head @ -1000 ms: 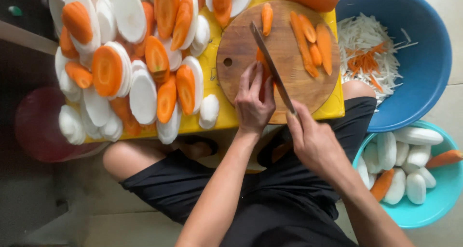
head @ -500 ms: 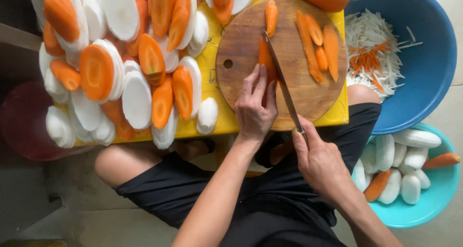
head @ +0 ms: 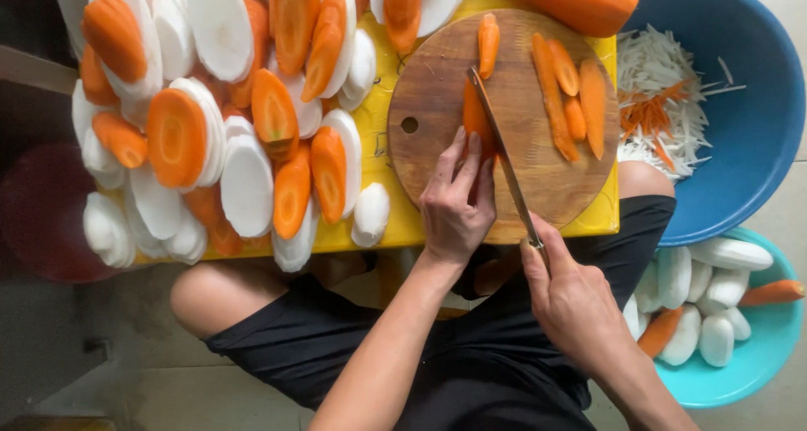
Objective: Slicing and julienning carrots and radishes on a wooden cutting board using a knife
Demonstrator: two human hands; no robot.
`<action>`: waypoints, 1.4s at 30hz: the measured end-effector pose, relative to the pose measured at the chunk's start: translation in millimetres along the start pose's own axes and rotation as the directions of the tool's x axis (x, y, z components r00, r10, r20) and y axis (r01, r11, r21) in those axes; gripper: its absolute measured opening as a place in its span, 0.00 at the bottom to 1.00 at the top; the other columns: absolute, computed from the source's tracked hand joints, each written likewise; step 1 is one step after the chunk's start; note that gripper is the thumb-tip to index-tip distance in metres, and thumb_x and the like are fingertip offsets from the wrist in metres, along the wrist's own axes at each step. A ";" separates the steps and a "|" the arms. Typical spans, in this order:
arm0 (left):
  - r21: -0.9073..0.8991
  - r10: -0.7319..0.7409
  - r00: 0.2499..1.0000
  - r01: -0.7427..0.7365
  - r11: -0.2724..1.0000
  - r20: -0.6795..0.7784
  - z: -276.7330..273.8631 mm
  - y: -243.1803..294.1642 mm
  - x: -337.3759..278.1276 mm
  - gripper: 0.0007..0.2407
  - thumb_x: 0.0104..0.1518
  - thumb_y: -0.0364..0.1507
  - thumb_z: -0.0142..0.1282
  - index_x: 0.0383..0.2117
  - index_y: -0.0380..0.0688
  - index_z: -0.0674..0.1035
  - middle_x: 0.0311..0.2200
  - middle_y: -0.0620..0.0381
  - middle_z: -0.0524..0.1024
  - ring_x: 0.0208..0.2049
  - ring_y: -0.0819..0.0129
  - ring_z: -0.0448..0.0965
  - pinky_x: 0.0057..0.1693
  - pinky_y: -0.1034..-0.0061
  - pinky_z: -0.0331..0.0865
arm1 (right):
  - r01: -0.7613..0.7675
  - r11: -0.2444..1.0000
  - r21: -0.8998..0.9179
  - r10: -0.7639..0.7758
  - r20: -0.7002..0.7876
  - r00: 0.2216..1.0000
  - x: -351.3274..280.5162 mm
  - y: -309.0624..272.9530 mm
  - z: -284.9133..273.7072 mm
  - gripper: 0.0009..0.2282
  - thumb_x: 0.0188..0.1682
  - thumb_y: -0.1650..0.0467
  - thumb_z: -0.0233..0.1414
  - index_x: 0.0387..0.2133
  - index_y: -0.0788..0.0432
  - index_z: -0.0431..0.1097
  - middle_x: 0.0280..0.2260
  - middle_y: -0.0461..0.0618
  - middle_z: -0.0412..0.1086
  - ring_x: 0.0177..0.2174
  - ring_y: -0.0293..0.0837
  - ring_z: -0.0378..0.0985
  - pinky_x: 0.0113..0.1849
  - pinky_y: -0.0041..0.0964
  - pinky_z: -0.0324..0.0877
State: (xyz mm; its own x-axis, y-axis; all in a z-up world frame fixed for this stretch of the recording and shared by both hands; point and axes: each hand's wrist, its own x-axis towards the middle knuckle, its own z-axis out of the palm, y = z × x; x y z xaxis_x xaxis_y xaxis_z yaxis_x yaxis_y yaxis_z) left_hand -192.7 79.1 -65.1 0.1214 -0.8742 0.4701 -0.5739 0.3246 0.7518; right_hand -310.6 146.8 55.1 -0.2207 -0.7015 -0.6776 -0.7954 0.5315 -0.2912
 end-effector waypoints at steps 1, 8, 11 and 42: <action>0.007 0.012 1.000 -0.012 1.000 -0.005 1.2 0.2 -0.4 0.13 0.65 0.26 0.58 0.55 0.40 0.77 0.57 0.45 0.75 0.51 0.54 0.84 0.57 0.67 0.79 | 0.093 0.996 0.018 -0.092 -0.050 0.995 5.0 1.4 1.4 0.22 0.54 0.59 0.39 0.64 0.35 0.54 0.51 0.56 0.73 0.46 0.76 0.70 0.43 0.62 0.64; -0.026 0.013 0.992 -0.017 1.000 -0.127 4.1 0.9 5.4 0.12 0.58 0.28 0.63 0.48 0.48 0.84 0.48 0.54 0.81 0.41 0.59 0.86 0.44 0.74 0.81 | 0.058 0.992 0.111 -0.057 -0.011 0.998 41.5 -2.4 3.7 0.19 0.56 0.55 0.38 0.61 0.24 0.59 0.39 0.72 0.77 0.48 0.69 0.75 0.53 0.61 0.70; -0.067 -0.012 0.988 0.002 0.998 -0.154 0.5 5.1 6.5 0.12 0.56 0.27 0.64 0.47 0.48 0.84 0.46 0.54 0.81 0.40 0.61 0.86 0.46 0.76 0.81 | 0.100 0.988 0.115 -0.095 -0.048 0.994 39.5 0.5 9.9 0.20 0.56 0.54 0.38 0.63 0.27 0.58 0.40 0.74 0.76 0.47 0.71 0.75 0.53 0.62 0.69; -0.240 -0.376 0.924 0.382 0.892 0.072 -22.9 14.6 -4.1 0.19 0.45 0.28 0.67 0.46 0.49 0.84 0.46 0.48 0.82 0.45 0.50 0.84 0.42 0.68 0.83 | 0.227 0.959 0.171 -0.183 -0.241 0.953 -4.3 8.4 12.9 0.18 0.56 0.56 0.43 0.60 0.31 0.64 0.30 0.77 0.75 0.40 0.73 0.77 0.46 0.64 0.71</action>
State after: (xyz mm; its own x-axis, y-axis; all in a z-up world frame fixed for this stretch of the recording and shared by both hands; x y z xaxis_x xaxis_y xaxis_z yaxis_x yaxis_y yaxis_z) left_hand -183.0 95.7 -45.5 0.2702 -0.9555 0.1181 -0.2709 0.0423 0.9617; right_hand -309.1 160.5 46.8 -0.2010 -0.8802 -0.4299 -0.7163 0.4314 -0.5485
